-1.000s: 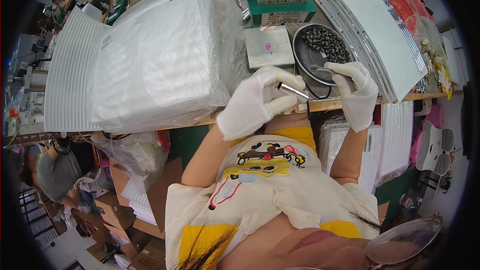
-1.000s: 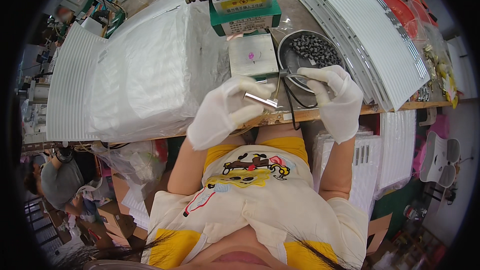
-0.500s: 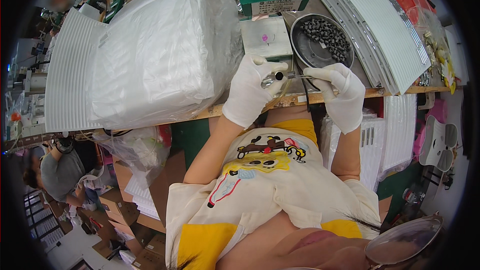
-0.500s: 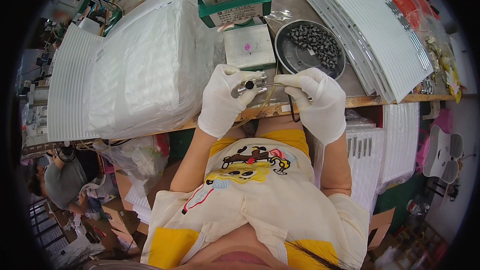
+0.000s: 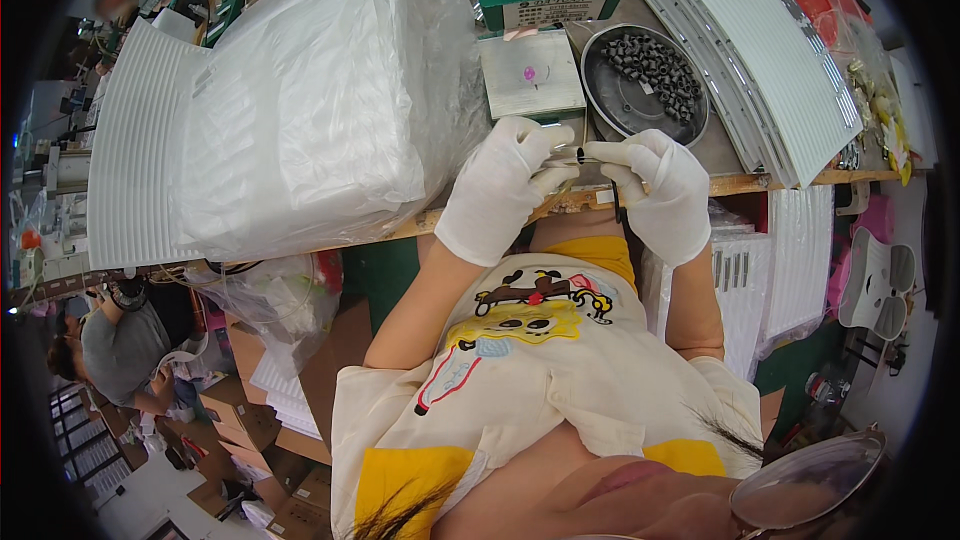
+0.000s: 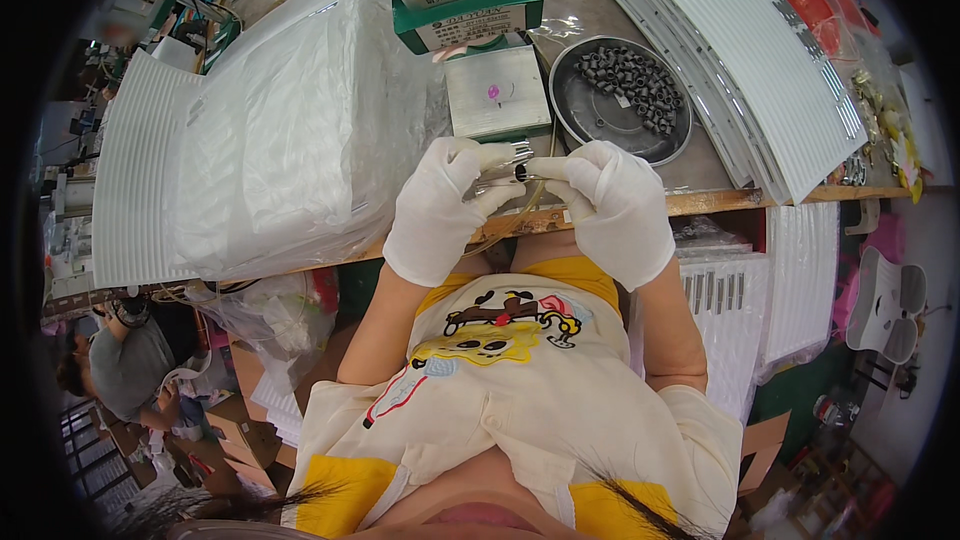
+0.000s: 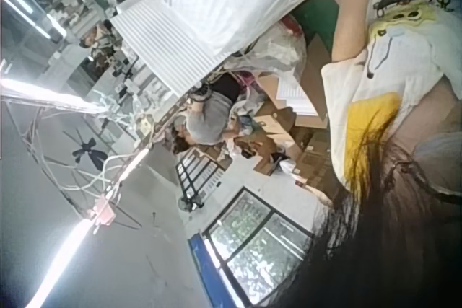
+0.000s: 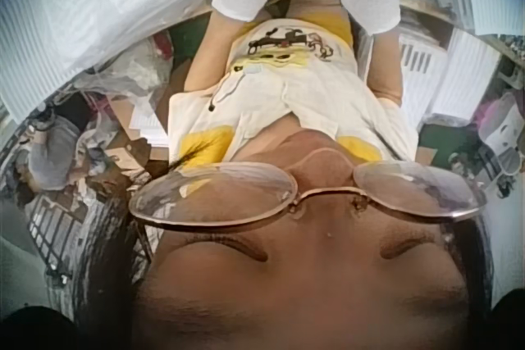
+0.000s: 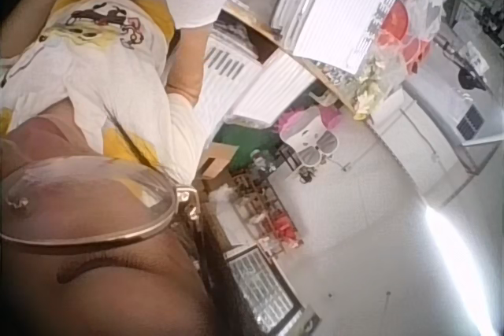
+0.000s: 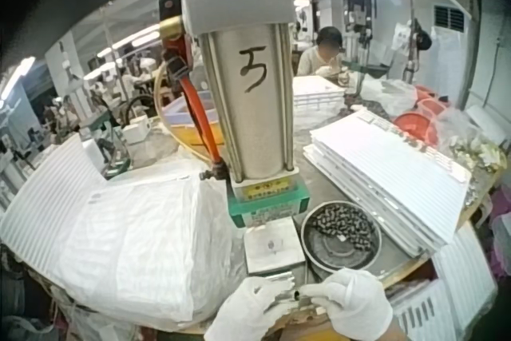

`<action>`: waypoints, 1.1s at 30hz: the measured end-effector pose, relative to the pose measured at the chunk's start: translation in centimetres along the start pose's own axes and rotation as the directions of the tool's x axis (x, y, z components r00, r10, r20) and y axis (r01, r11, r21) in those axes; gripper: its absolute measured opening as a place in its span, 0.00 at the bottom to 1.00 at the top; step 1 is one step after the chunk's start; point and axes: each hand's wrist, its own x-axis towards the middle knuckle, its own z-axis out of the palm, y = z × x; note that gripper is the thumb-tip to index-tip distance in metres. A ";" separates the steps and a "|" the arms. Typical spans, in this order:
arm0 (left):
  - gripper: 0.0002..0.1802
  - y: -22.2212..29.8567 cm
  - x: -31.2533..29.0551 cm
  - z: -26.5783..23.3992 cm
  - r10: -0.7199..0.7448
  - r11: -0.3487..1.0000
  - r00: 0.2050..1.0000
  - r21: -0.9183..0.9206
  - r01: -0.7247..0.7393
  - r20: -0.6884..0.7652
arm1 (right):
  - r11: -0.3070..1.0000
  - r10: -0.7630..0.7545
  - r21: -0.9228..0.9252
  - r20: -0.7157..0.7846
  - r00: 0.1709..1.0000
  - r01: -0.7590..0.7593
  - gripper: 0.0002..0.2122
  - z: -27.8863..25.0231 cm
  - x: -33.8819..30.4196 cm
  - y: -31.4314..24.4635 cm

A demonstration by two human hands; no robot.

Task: Manually assemble small metal components into a plastic tray fixture at an industrial workbench.

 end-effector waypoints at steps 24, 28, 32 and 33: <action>0.14 -2.5 0.4 2.6 -0.274 0.942 0.958 -0.221 0.251 -0.081 | 0.961 0.217 -0.149 -0.123 0.968 -0.234 0.08 -9.0 1.7 2.2; 0.16 -3.1 -0.2 2.6 -0.435 0.620 0.898 -0.701 0.353 0.066 | 0.567 0.417 -0.533 -0.472 0.776 -0.629 0.15 -20.5 4.3 14.9; 0.16 -3.1 -0.1 2.6 -0.406 0.544 0.911 -0.782 0.304 0.071 | 0.185 0.555 -0.725 -0.480 0.679 -0.663 0.20 -29.0 0.8 31.1; 0.16 -2.7 0.3 2.4 -0.314 0.733 0.945 -0.656 0.180 -0.091 | 0.155 0.614 -0.750 -0.437 0.657 -0.643 0.22 -29.6 0.5 32.9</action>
